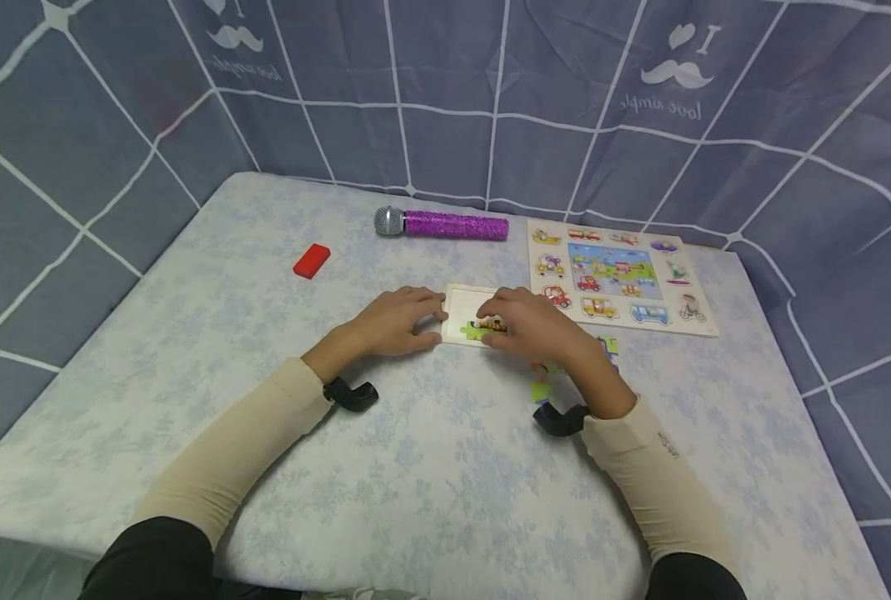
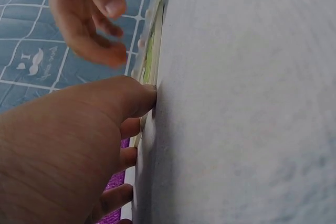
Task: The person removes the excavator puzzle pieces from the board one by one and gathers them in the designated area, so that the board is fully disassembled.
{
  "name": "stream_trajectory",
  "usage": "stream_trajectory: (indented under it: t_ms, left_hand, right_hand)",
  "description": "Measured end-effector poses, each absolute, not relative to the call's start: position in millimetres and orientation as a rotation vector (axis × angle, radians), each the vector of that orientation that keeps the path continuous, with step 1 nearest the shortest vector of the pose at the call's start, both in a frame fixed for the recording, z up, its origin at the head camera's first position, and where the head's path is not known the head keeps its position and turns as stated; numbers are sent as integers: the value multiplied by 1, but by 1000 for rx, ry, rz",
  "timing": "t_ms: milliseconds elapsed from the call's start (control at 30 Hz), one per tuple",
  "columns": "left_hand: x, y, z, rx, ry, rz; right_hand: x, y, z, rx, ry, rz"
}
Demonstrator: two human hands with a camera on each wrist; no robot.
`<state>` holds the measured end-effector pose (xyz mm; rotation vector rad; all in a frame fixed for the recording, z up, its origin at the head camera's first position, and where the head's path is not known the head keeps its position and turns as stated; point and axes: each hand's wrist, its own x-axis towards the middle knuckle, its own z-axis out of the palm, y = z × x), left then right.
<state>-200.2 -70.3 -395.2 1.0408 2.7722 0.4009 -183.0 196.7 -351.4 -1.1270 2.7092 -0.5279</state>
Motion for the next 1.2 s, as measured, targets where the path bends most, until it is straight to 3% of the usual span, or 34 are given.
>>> stream_trajectory:
  t_ms: [267, 1200]
  left_hand:
    - [-199, -70, -394, 1048, 2776, 395]
    - [-201, -71, -394, 1044, 2771, 393]
  right_hand:
    - [-193, 175, -358, -987, 2765, -267]
    - [-192, 175, -356, -1029, 2767, -407]
